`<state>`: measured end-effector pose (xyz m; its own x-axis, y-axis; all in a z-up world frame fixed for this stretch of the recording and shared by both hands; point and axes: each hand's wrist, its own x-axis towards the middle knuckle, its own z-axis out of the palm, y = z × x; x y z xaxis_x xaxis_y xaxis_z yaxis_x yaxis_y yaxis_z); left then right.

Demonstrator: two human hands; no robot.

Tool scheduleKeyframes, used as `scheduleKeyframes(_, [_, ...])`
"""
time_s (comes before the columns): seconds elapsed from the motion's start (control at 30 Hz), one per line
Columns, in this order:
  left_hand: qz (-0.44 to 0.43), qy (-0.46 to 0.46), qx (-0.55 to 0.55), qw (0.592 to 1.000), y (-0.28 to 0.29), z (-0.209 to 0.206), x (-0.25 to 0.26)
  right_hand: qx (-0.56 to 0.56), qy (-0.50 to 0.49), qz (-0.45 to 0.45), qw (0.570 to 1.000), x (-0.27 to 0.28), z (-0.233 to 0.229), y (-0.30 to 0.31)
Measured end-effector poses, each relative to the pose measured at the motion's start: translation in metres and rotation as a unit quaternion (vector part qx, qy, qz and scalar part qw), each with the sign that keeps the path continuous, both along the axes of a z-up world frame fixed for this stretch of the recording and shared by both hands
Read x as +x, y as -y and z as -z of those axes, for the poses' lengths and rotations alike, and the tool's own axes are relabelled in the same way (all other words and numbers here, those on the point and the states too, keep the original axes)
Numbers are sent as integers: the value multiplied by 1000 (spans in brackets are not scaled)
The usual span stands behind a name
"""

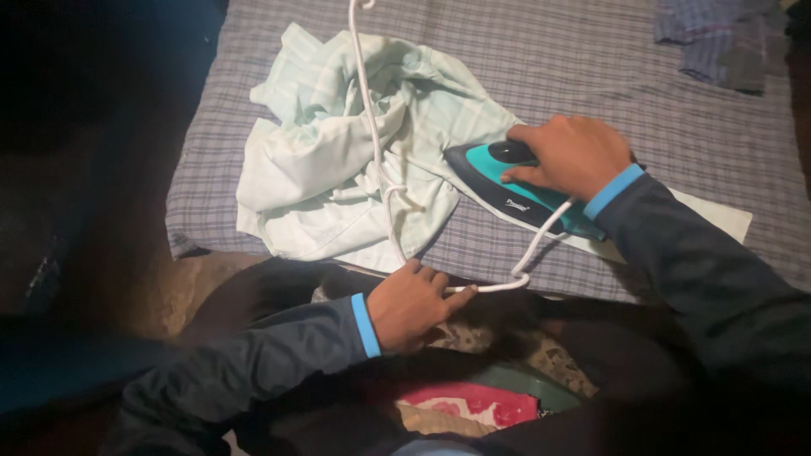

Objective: The person irons a light-colored checkered shirt on a table using a teal and black iron. They smooth the fabric with their hands, move the iron across the shirt body and sleeves, and reposition the garment to continue ironing.

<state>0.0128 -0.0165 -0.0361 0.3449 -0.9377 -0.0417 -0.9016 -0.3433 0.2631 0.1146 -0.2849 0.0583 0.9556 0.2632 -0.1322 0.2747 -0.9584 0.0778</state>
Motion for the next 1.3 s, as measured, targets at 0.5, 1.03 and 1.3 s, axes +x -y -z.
scheduleKeyframes(0.5, [-55, 29, -37, 997, 9, -16, 25, -97, -74, 185, 975, -96, 0, 129])
scheduleKeyframes(1.03, [-362, 87, -51, 927, -14, 38, 140, -27, -9, 44, 999, -19, 4, 47])
scheduleKeyframes(1.3, [-356, 131, -57, 924, -18, 39, 141, 20, -23, 60, 998, -8, -2, 19])
